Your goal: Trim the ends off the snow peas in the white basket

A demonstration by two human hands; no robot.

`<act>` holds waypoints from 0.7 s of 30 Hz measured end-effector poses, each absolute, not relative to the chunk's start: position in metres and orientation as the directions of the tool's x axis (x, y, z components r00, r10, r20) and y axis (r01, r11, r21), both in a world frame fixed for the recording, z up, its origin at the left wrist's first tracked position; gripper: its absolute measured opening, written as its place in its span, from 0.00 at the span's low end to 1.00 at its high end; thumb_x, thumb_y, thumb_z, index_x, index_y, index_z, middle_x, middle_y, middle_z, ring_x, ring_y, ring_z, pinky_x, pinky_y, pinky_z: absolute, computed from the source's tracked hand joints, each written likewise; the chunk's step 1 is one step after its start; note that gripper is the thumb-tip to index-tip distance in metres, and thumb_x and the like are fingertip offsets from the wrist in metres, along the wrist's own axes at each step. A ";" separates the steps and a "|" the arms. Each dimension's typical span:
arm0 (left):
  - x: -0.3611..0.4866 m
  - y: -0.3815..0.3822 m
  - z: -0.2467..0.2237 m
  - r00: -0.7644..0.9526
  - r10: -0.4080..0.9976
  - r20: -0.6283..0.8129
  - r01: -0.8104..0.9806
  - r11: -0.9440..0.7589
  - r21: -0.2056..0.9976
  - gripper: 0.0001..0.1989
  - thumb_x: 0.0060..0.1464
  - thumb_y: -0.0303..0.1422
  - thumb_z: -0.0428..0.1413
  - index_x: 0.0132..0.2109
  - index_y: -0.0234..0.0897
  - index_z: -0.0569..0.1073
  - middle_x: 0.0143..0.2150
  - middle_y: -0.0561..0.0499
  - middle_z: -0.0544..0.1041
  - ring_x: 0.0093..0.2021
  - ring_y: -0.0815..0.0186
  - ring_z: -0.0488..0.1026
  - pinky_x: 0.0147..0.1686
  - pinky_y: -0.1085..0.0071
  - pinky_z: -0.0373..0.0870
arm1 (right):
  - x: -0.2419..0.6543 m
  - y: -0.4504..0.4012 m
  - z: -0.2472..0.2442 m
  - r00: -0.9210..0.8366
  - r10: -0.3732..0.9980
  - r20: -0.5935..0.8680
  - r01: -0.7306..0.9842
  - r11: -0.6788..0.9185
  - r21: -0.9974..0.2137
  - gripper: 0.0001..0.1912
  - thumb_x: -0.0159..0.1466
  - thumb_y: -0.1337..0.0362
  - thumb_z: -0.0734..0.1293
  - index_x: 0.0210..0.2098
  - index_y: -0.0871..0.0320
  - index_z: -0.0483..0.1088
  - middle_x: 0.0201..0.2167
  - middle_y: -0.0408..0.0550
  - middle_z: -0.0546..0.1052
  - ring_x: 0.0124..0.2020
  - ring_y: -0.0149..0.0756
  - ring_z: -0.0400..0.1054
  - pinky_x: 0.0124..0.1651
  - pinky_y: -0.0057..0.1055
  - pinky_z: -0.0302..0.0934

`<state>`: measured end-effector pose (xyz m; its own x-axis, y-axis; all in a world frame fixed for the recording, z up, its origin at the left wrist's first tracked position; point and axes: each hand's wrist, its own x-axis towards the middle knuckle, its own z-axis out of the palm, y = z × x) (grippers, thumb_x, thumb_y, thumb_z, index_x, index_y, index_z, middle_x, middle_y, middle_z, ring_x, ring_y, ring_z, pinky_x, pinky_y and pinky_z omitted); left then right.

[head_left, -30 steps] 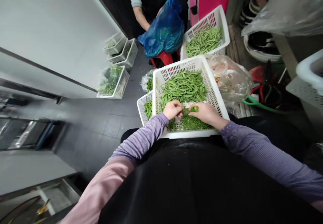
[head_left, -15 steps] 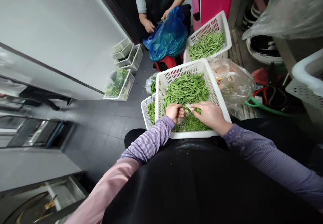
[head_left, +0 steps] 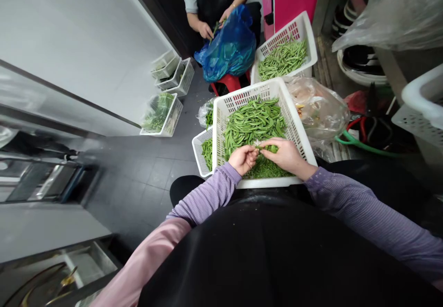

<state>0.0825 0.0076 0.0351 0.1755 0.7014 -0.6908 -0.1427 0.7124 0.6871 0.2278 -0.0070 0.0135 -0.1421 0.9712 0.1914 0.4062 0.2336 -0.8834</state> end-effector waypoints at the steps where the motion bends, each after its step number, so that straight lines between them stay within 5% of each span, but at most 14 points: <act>1: 0.080 0.006 0.028 0.142 0.702 -0.697 -0.080 0.710 0.699 0.07 0.45 0.24 0.47 0.22 0.33 0.60 0.15 0.59 0.61 0.12 0.80 0.52 0.12 0.82 0.49 | 0.231 -0.006 0.017 -0.112 0.980 0.166 0.380 0.197 -0.904 0.10 0.52 0.61 0.63 0.31 0.57 0.74 0.32 0.48 0.75 0.33 0.38 0.67 0.36 0.32 0.60; 5: 0.066 -0.004 -0.007 -0.024 0.629 -0.777 0.307 0.744 0.593 0.08 0.43 0.22 0.50 0.22 0.34 0.59 0.14 0.60 0.60 0.12 0.79 0.53 0.13 0.80 0.51 | 0.248 -0.002 0.028 0.067 0.997 -0.046 0.322 -0.065 -0.944 0.17 0.48 0.54 0.66 0.32 0.60 0.73 0.15 0.40 0.66 0.17 0.29 0.55 0.20 0.27 0.48; 8: 0.059 -0.006 -0.016 0.021 0.626 -0.780 0.458 0.687 0.564 0.09 0.37 0.16 0.52 0.26 0.32 0.65 0.18 0.59 0.64 0.14 0.78 0.59 0.15 0.80 0.55 | 0.254 0.002 0.029 0.143 0.984 -0.110 0.260 -0.145 -0.955 0.18 0.46 0.54 0.68 0.31 0.60 0.73 0.12 0.37 0.58 0.15 0.26 0.48 0.19 0.26 0.42; 12: 0.065 0.007 0.008 0.276 0.837 -0.472 0.666 0.188 0.722 0.16 0.38 0.19 0.55 0.39 0.33 0.68 0.30 0.57 0.70 0.20 0.79 0.63 0.22 0.81 0.61 | 0.250 0.005 0.026 0.111 0.981 -0.156 0.225 -0.178 -0.958 0.17 0.45 0.54 0.68 0.30 0.60 0.73 0.13 0.37 0.58 0.16 0.26 0.48 0.19 0.25 0.41; 15: 0.074 0.018 0.032 0.475 0.769 -0.428 0.705 -0.042 0.708 0.09 0.53 0.30 0.47 0.39 0.33 0.70 0.28 0.54 0.71 0.20 0.76 0.64 0.24 0.79 0.62 | 0.248 0.006 0.026 0.100 0.981 -0.167 0.271 -0.188 -0.944 0.17 0.46 0.55 0.67 0.30 0.60 0.73 0.14 0.38 0.60 0.16 0.26 0.49 0.20 0.26 0.43; 17: 0.078 0.022 0.044 0.525 0.726 -0.445 0.777 -0.196 0.598 0.14 0.57 0.31 0.42 0.35 0.33 0.71 0.25 0.52 0.72 0.21 0.74 0.66 0.26 0.77 0.63 | 0.249 0.006 0.025 0.092 0.985 -0.144 0.372 -0.169 -0.913 0.17 0.48 0.55 0.67 0.33 0.60 0.74 0.15 0.40 0.63 0.17 0.28 0.51 0.21 0.27 0.45; 21: 0.079 0.026 0.057 0.520 0.732 -0.440 0.840 -0.531 0.109 0.14 0.54 0.32 0.44 0.32 0.32 0.73 0.27 0.43 0.74 0.28 0.64 0.71 0.30 0.70 0.64 | 0.248 0.001 0.023 -0.016 0.989 0.147 0.740 0.111 -0.663 0.18 0.56 0.60 0.62 0.44 0.57 0.72 0.27 0.47 0.73 0.28 0.37 0.63 0.28 0.30 0.53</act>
<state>0.0790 0.0258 0.0569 0.5204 0.7320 -0.4396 0.8400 -0.5315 0.1094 0.2482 0.0014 0.0230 -0.0162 0.9889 0.1475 0.7405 0.1110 -0.6629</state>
